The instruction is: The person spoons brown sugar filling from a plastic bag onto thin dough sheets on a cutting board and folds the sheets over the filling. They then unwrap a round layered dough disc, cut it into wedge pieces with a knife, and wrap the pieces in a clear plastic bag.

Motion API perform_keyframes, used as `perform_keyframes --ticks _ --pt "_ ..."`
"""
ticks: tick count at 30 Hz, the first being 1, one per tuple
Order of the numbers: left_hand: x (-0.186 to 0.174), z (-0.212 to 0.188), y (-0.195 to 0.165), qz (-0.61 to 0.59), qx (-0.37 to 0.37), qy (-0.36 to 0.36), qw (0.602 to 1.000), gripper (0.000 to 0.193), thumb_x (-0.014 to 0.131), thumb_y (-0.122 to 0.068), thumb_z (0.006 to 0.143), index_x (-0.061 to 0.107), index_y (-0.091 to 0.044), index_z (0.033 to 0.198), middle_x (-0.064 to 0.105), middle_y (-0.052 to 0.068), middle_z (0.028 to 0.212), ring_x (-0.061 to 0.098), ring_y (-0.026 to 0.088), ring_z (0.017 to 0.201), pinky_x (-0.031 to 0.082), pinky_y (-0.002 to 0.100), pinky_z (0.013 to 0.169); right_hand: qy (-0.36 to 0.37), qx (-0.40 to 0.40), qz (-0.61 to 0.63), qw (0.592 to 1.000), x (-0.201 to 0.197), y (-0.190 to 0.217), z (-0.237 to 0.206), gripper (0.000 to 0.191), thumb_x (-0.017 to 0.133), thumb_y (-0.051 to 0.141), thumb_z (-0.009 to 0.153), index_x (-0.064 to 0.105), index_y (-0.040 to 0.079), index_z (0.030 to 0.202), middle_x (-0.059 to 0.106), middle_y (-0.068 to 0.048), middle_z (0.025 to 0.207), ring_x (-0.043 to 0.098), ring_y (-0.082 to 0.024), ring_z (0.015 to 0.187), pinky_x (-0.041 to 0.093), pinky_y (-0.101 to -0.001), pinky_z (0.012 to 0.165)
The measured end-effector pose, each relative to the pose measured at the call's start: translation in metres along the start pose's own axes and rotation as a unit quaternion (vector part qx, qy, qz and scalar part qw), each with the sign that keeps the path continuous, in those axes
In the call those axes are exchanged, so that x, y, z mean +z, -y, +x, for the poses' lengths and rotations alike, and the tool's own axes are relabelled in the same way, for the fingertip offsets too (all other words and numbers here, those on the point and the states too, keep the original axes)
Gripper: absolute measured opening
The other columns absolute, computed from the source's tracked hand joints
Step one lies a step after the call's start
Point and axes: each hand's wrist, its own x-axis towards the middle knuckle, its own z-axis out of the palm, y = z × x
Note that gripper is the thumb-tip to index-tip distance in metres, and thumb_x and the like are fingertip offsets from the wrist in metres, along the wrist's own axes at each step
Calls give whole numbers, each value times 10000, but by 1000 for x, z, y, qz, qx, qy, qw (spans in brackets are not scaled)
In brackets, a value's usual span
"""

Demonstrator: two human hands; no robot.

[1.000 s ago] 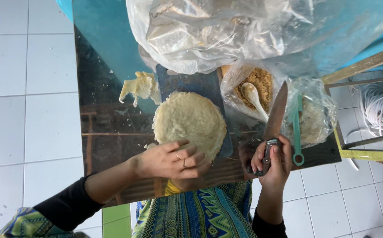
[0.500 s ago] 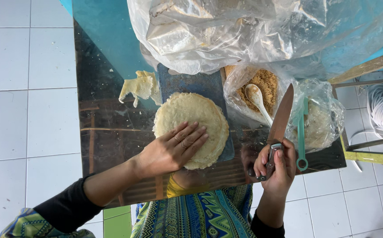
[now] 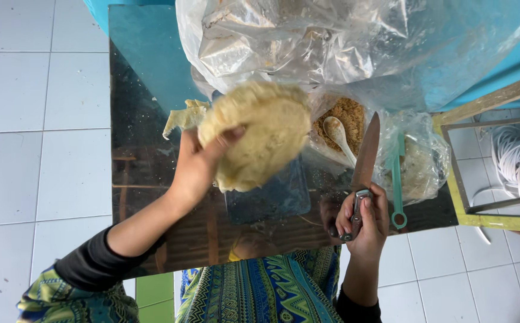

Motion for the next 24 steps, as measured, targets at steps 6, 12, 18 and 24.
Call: perform_keyframes --ticks 6,12,18,24 --pt "17 21 25 -308 -170 -27 935 526 615 -285 931 546 10 1361 686 165 1230 712 267 1096 592 443 949 -6 -2 6 1000 3 -1 2 331 403 149 1138 408 4 1436 521 -136 837 445 -119 522 427 -280 473" --pt "8 14 42 -280 -195 -11 940 531 660 -227 930 533 97 1332 682 205 1241 713 284 1106 606 432 957 3 -3 9 1000 1 -1 2 336 404 146 1134 399 12 1442 529 -136 837 454 -122 523 434 -280 476" --pt "2 7 33 -240 -206 24 949 476 681 -170 921 562 90 1301 709 176 1157 732 261 991 616 400 822 -2 -7 -1 1000 1 0 0 341 409 151 1138 402 10 1449 537 -145 846 449 -122 526 436 -283 475" --pt "0 2 29 -206 -165 80 961 518 745 -112 863 562 77 1309 722 166 1167 736 247 1028 636 382 859 -10 -8 -2 1000 -3 -3 -2 360 429 143 1131 388 12 1464 537 -150 856 456 -129 532 433 -287 480"
